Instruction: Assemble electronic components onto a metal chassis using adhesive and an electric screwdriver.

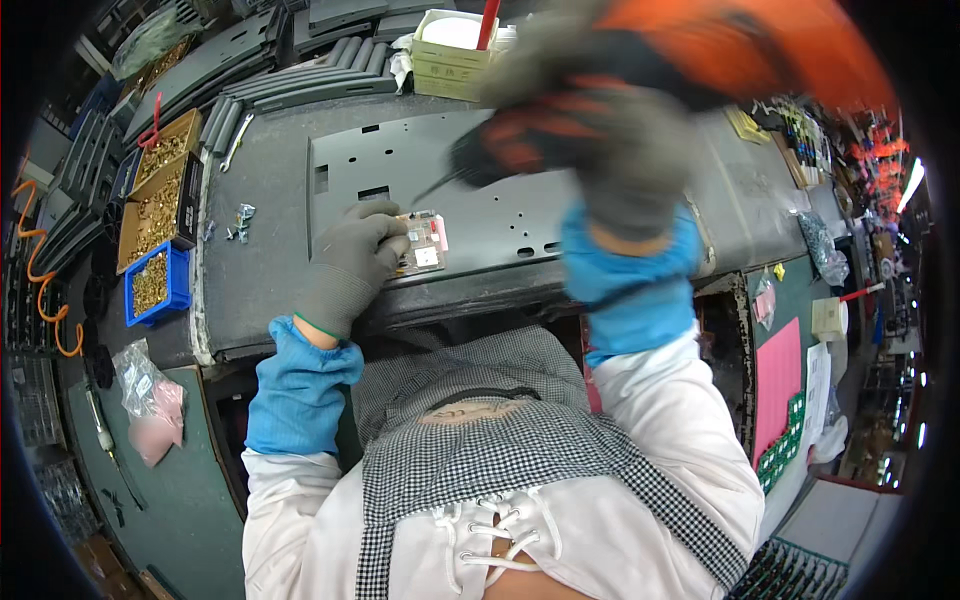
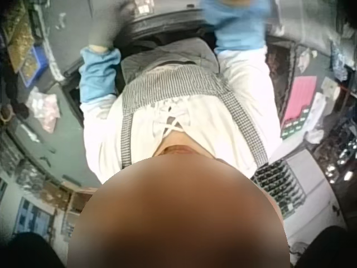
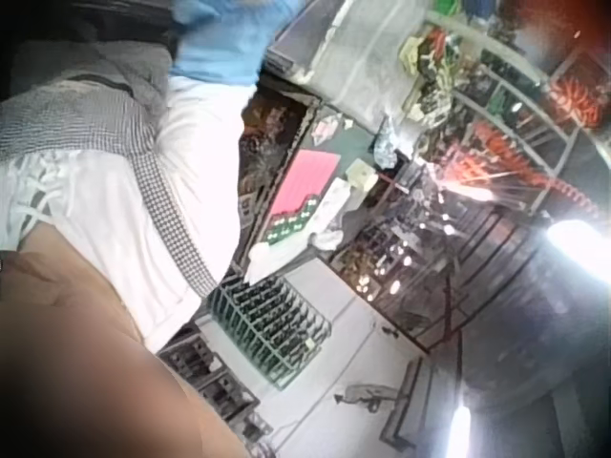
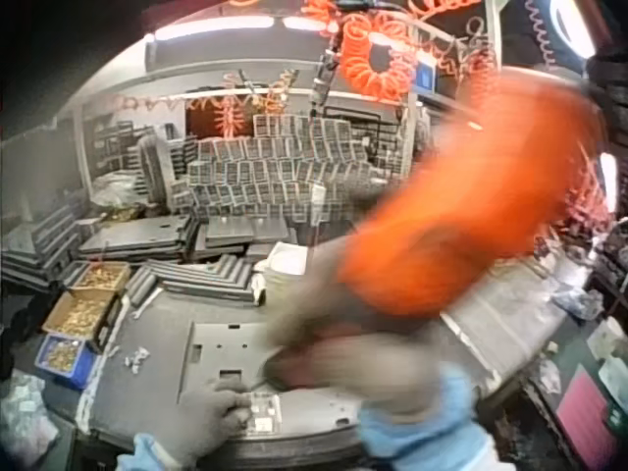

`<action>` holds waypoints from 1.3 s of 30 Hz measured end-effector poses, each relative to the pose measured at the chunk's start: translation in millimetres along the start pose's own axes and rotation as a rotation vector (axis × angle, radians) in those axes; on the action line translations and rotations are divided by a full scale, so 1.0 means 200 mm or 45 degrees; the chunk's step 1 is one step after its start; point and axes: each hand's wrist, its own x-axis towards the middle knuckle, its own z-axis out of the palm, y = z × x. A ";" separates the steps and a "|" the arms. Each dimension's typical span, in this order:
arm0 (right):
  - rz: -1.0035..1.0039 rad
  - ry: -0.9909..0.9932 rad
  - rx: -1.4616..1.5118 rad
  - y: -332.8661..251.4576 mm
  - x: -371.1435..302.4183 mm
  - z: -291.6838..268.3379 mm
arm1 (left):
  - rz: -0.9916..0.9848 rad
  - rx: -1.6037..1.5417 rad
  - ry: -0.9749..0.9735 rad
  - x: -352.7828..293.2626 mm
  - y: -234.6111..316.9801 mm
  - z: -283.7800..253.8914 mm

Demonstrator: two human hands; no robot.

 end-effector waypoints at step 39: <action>-0.223 1.169 -1.320 -0.70 -0.65 -0.72 | -0.242 0.225 -0.670 1.18 0.91 0.25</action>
